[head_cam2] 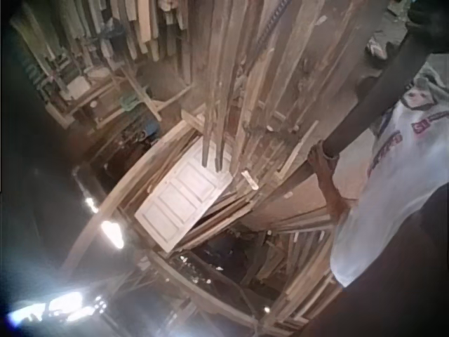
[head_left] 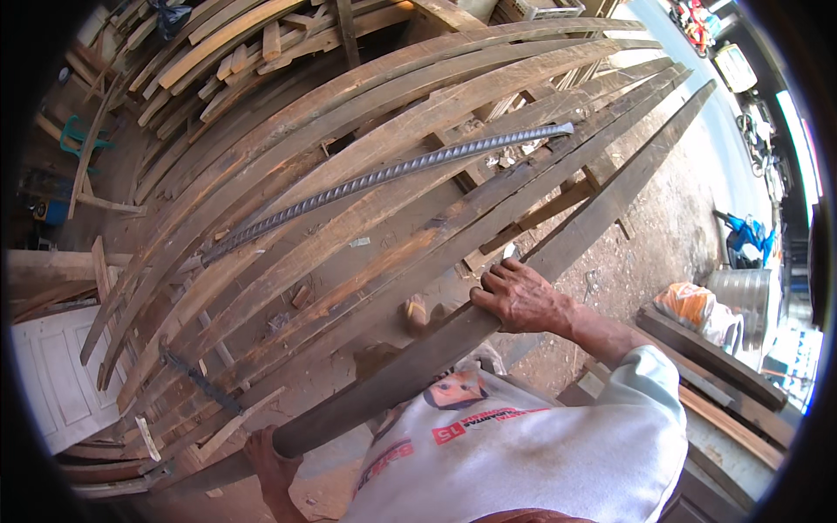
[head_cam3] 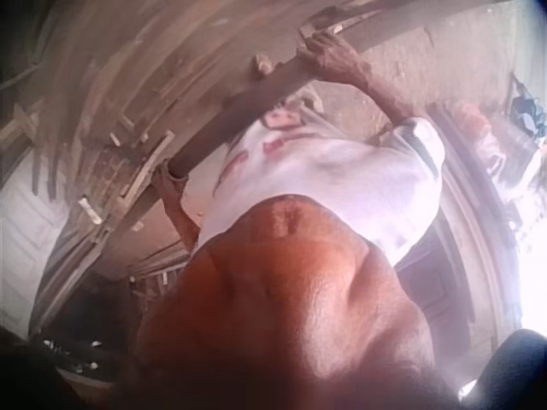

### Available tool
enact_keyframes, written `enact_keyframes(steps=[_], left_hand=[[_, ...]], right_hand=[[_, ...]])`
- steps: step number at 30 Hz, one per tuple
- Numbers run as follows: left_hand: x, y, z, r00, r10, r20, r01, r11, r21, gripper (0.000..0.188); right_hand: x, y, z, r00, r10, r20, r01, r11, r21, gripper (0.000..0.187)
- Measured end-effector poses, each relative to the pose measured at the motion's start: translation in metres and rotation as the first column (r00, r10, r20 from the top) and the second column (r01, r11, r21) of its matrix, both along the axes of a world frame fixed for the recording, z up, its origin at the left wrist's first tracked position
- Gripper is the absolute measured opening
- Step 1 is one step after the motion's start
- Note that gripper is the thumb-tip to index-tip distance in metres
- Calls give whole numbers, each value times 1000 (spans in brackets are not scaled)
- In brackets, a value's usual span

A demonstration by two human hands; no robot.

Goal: The person uses a hammer to strike and pry apart wooden planks and metal rods in a cluttered workshop. They repeatedly hit the wood, remove pieces, and place them aside while working on a large wooden frame.

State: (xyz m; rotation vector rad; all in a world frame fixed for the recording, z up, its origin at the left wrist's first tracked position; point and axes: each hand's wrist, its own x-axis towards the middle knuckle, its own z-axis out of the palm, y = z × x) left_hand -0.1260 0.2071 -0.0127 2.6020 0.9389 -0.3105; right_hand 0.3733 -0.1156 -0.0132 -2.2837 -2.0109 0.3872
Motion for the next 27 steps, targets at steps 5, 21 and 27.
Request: enact_keyframes(steps=[5,21,27], left_hand=[[26,21,49,992,107,68,-114,989,97,89],[147,229,63,937,-30,349,-70,960,270,97],[161,319,19,965,92,247,-140,973,181,93]], right_hand=[[29,27,51,995,2,98,-17,989,147,30],[119,216,105,952,-168,257,84,948,308,66],[149,311,69,965,-157,212,128,981,146,77]])
